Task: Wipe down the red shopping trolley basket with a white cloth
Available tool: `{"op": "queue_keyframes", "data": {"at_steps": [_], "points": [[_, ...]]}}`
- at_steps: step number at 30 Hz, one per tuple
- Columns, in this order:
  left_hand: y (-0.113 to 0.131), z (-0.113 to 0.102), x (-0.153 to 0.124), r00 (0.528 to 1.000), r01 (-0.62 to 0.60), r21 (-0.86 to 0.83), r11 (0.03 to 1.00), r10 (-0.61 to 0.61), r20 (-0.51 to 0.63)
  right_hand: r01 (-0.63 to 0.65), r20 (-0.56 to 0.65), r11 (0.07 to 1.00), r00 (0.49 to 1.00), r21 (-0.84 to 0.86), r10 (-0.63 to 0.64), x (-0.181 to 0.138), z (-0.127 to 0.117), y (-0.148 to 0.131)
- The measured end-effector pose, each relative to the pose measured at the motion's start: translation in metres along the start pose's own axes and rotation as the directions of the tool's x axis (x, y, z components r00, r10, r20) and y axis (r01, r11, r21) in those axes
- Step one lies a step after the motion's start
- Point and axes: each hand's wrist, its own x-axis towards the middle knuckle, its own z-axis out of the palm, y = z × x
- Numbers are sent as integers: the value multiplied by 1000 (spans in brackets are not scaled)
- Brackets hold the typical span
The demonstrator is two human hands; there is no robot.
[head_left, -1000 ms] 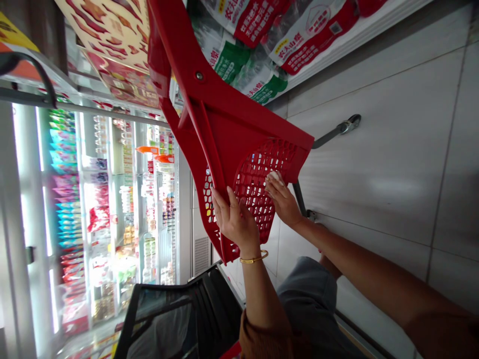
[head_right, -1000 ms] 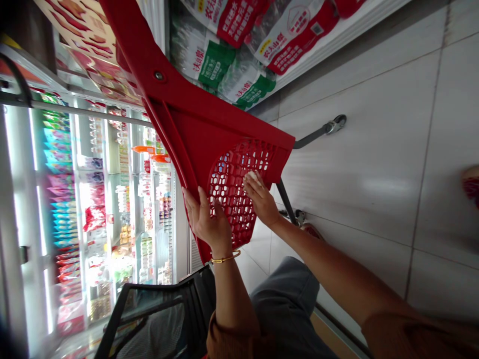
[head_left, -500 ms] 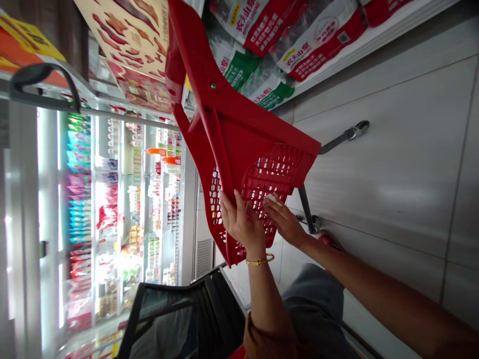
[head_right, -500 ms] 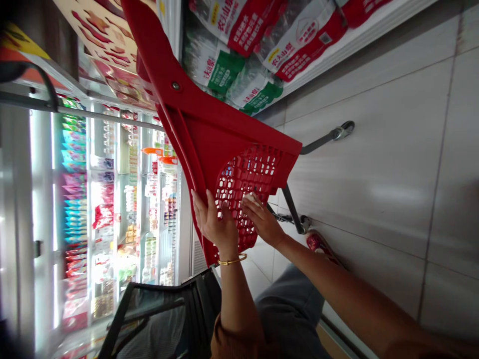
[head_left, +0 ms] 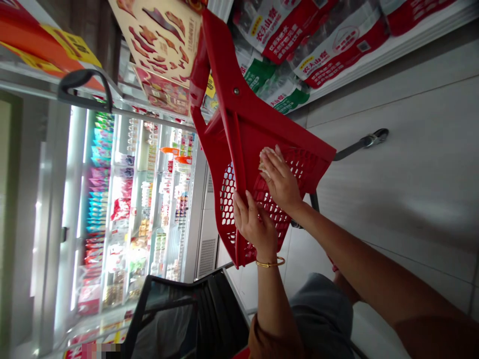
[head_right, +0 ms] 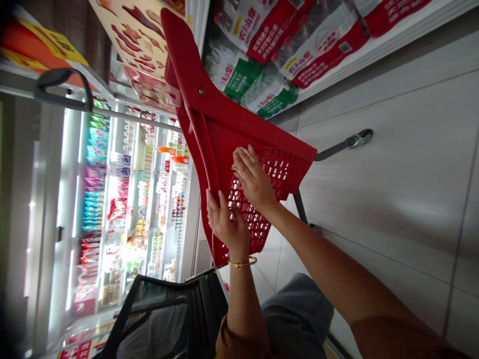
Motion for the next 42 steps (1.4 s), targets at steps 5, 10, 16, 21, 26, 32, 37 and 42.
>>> {"op": "queue_keyframes", "data": {"at_steps": [5,10,16,21,26,32,37,42], "points": [[0,1,0,1000,-6,-17,1000,6,-19,-14,88,998,996,59,8,-30,0,-13],[4,-1,3,999,18,-41,999,-20,-51,-50,199,990,980,133,23,-52,-7,-22],[6,-5,12,992,30,-45,999,-36,-124,-29,233,991,972,132,-2,-61,-10,-23],[7,-7,30,999,24,-88,996,-28,-42,15,266,985,962,172,-62,-73,-13,-27],[9,-6,37,991,95,-153,984,-79,105,65,165,981,982,184,-96,-51,-16,-31],[7,-5,31,993,88,-150,985,-75,93,179,14,972,983,154,-183,31,-3,-27],[7,-6,29,992,101,-179,979,-85,90,157,98,978,980,137,-171,75,13,-23],[9,-8,30,993,97,-224,970,-81,82,126,129,982,981,138,-144,64,18,-24]]}}
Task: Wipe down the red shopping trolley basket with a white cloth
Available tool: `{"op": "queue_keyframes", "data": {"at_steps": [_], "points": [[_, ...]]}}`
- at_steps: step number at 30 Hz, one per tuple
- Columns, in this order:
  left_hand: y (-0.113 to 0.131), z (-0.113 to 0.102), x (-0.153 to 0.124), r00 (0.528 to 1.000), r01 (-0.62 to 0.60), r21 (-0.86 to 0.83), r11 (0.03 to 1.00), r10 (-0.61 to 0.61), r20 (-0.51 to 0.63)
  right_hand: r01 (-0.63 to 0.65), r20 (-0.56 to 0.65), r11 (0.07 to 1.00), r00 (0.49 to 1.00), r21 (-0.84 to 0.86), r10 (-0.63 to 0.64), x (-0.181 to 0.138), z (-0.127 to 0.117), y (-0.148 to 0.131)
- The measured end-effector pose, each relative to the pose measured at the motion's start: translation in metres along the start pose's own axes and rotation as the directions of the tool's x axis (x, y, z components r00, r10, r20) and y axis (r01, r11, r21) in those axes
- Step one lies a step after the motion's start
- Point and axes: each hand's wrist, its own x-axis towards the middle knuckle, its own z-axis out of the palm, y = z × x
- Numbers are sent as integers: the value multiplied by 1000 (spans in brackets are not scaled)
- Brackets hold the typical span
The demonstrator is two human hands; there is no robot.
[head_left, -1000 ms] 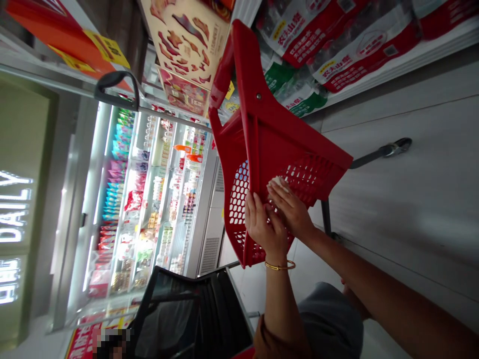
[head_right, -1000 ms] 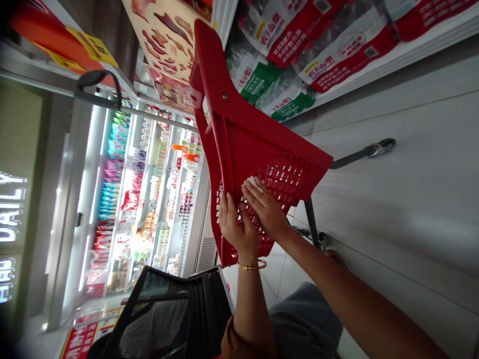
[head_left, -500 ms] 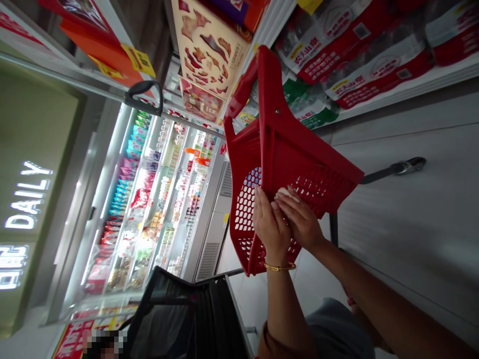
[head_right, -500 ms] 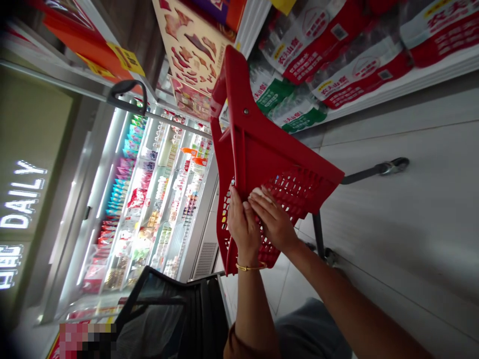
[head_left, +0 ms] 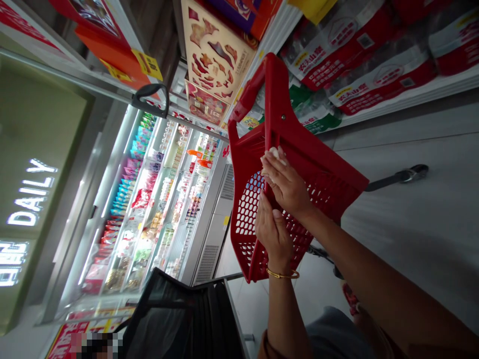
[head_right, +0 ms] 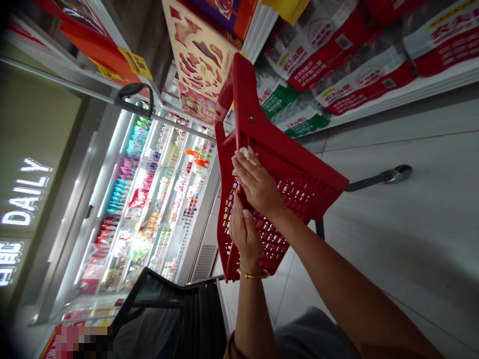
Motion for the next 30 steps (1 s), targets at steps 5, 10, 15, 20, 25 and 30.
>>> {"op": "queue_keyframes", "data": {"at_steps": [5,10,15,20,25,30], "points": [[-1,-1,-1,1000,4,-52,999,-5,-13,30,8,999,1000,16,-30,-18,0,-5],[1,-4,0,1000,25,-67,997,-25,-3,21,58,999,998,41,-23,-38,-1,-11],[2,-6,0,999,53,-102,993,-53,1,22,149,995,988,101,-37,-60,-6,-19],[-2,-5,-1,999,52,-89,995,-53,-8,-46,231,993,973,109,19,-77,-12,-28],[-6,-5,-3,999,31,-97,995,-34,-31,-36,250,994,968,107,8,-88,-15,-31],[-8,-7,-6,998,24,-121,992,-31,-55,-16,29,998,999,67,14,-76,-19,-26]]}}
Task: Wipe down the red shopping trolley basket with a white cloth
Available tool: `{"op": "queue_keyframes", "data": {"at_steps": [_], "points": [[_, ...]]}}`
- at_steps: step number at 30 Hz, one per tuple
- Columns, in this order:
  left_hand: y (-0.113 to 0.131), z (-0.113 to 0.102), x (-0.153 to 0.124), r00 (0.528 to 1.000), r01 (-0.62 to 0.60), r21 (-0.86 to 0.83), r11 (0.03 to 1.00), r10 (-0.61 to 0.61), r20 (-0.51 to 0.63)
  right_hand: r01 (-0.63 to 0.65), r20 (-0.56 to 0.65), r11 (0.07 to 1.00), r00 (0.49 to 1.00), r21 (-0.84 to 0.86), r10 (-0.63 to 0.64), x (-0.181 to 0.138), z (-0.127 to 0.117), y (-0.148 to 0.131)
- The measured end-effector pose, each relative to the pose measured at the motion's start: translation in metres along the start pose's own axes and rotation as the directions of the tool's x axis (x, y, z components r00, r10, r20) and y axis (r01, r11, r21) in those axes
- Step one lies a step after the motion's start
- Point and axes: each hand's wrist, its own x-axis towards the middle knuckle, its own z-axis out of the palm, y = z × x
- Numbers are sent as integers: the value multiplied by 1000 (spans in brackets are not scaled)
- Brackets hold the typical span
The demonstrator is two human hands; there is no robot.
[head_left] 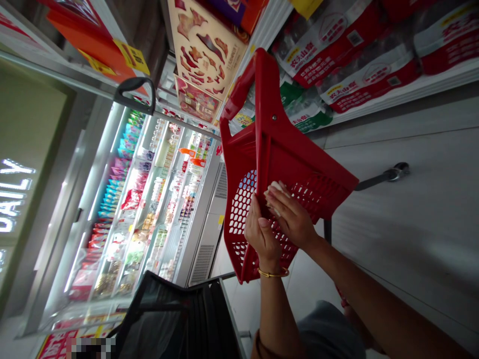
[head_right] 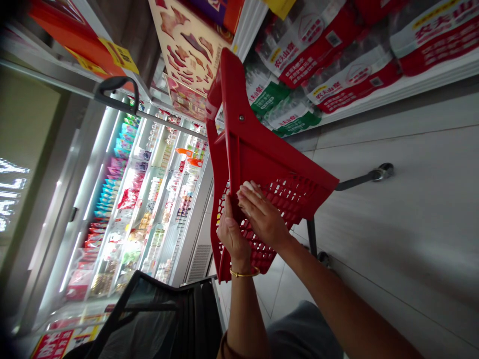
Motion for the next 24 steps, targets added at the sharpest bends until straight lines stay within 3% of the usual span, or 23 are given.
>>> {"op": "queue_keyframes", "data": {"at_steps": [4,9,24], "points": [[0,-1,-1,1000,-15,8,1000,15,-14,-23,-161,994,987,-107,5,27,-8,14],[1,-1,-1,999,-29,-33,999,28,-25,-66,-129,985,991,-160,46,42,-3,27],[-1,-1,0,999,-28,-21,999,27,-31,-134,15,989,991,-60,135,-14,16,-10]]}}
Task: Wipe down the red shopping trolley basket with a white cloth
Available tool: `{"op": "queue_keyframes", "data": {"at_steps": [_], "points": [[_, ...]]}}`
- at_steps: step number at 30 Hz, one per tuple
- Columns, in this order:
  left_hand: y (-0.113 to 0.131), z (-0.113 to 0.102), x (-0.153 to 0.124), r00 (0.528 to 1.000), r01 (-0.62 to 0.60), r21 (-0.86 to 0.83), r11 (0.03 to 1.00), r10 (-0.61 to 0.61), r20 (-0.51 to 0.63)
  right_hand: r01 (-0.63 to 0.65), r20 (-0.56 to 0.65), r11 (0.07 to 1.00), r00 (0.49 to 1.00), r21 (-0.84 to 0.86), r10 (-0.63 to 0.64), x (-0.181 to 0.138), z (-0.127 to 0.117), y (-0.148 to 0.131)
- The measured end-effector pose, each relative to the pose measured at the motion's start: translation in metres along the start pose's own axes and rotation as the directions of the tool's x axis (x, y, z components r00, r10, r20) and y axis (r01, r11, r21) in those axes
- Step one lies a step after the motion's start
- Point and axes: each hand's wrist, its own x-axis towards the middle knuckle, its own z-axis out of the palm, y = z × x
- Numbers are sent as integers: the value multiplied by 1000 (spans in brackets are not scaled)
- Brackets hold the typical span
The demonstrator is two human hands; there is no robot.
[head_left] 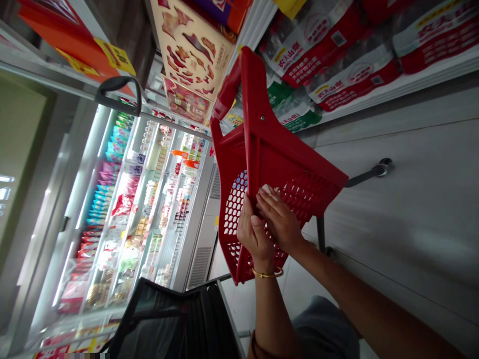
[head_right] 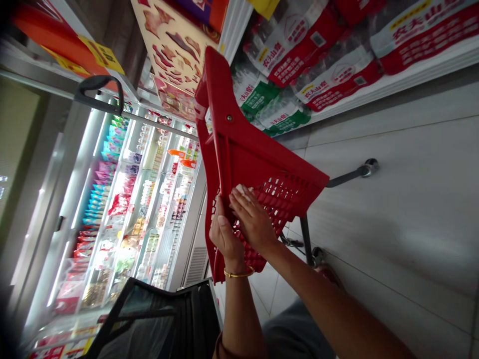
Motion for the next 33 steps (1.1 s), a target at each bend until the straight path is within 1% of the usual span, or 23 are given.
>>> {"op": "queue_keyframes", "data": {"at_steps": [3,5,7,8,10,13,15,18,22,29,33], "points": [[-2,0,-1,1000,-14,8,1000,14,-2,-2,50,999,999,43,0,-16,1,-3],[-3,0,-1,1000,-25,14,1000,25,-7,23,46,997,999,71,-27,-22,0,-5],[-4,1,-1,999,-37,26,999,38,-17,46,15,994,999,95,-48,-22,-3,-5],[-4,2,-1,999,-45,42,998,46,-23,46,-18,994,999,96,-44,-20,-5,-5],[-3,4,-1,997,-63,92,994,66,-33,11,-130,998,992,63,-3,-13,-11,-1],[-2,6,-1,994,-94,150,984,102,-44,-88,-326,995,943,-39,71,3,-21,14],[-1,6,-1,993,-102,148,984,110,-47,-148,-378,986,919,-80,108,12,-24,27],[2,5,0,996,-67,115,991,72,-42,-218,-374,973,911,-78,174,17,-22,39],[5,4,1,998,-17,105,994,23,-53,-270,-336,962,911,-47,239,12,-13,36],[5,6,1,996,-40,130,991,50,-72,-236,-306,971,928,-35,214,8,-11,27],[4,8,1,994,-62,179,982,77,-79,-197,-254,980,949,-20,186,3,-6,19]]}}
